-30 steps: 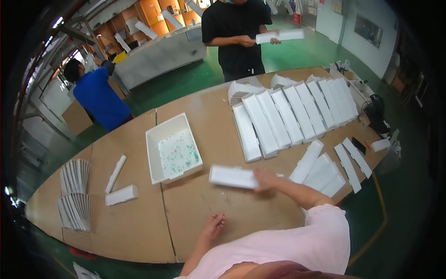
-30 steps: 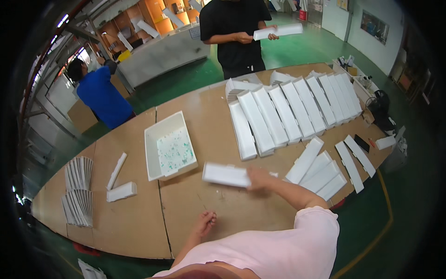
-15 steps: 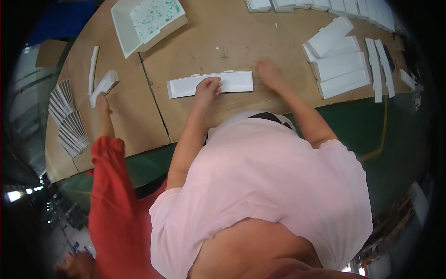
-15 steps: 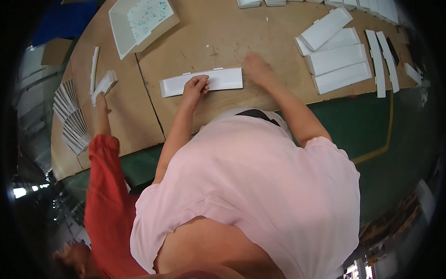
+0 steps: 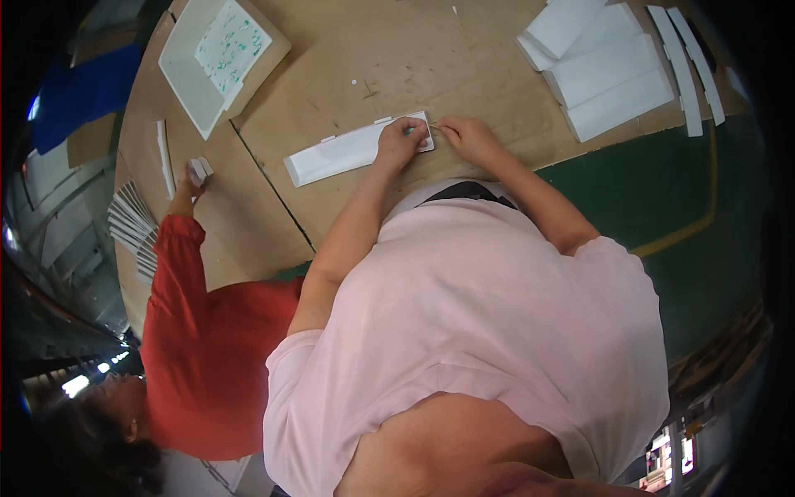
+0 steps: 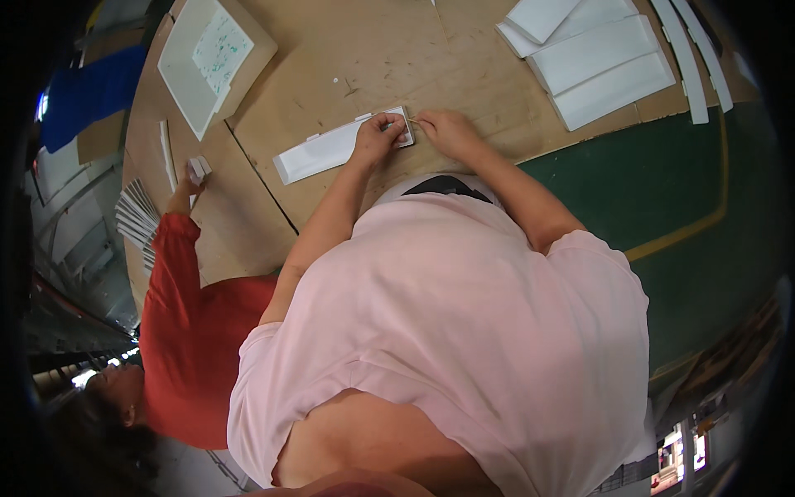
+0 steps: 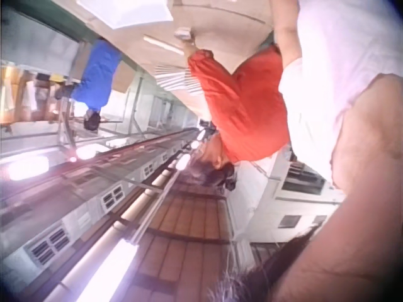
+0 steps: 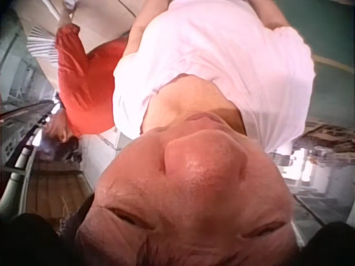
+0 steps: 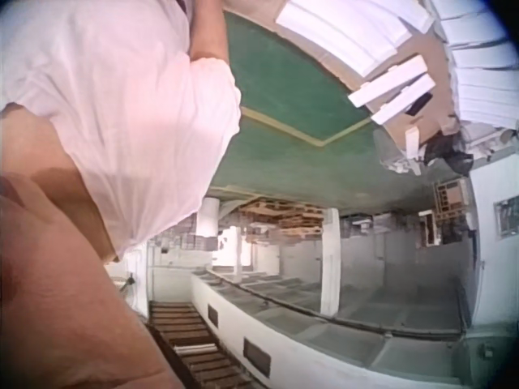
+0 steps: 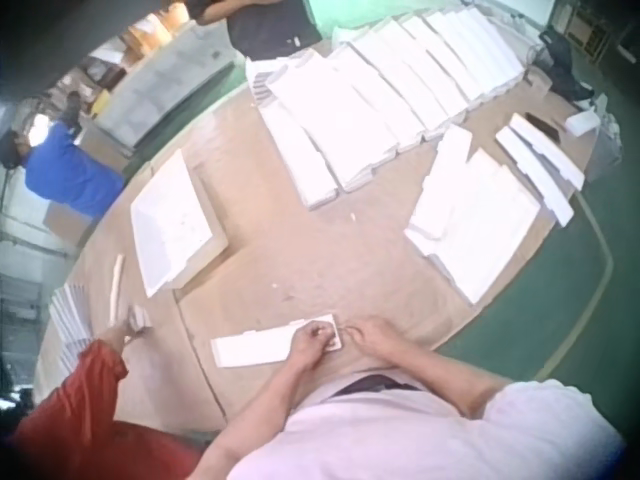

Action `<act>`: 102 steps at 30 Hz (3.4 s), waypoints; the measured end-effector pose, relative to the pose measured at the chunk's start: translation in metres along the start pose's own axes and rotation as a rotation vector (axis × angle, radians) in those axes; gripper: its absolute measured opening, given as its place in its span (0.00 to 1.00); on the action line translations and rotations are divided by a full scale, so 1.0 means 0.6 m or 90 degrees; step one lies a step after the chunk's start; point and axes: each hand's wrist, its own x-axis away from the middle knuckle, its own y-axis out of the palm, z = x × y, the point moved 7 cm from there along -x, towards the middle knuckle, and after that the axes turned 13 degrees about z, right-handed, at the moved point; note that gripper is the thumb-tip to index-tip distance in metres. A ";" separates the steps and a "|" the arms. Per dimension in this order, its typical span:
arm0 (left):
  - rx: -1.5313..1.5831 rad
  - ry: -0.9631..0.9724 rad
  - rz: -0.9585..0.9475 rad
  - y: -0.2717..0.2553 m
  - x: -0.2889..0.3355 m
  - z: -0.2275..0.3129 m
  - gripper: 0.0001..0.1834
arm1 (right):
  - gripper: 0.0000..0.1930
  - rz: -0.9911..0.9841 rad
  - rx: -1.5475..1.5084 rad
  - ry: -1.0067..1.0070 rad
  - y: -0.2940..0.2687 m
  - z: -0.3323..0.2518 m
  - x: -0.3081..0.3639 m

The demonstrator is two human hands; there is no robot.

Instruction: The recorder is assembling small green fasteners into white plastic components on a long assembly table.

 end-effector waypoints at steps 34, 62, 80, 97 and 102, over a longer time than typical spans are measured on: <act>0.089 0.058 -0.053 -0.008 0.018 0.006 0.05 | 0.10 -0.157 0.115 0.002 -0.005 -0.047 -0.084; 0.587 -0.042 0.281 -0.296 0.093 -0.132 0.07 | 0.12 -0.158 0.300 -0.193 0.363 -0.240 -0.282; 0.241 -0.074 0.266 -0.191 0.028 -0.081 0.09 | 0.10 -0.208 0.081 -0.040 0.174 -0.112 -0.096; 0.291 -0.070 0.162 -0.157 0.029 -0.084 0.08 | 0.09 -0.378 0.097 -0.227 0.193 -0.108 -0.086; 0.217 -0.046 0.154 -0.160 0.021 -0.090 0.08 | 0.09 -0.369 0.219 -0.376 0.195 -0.147 -0.081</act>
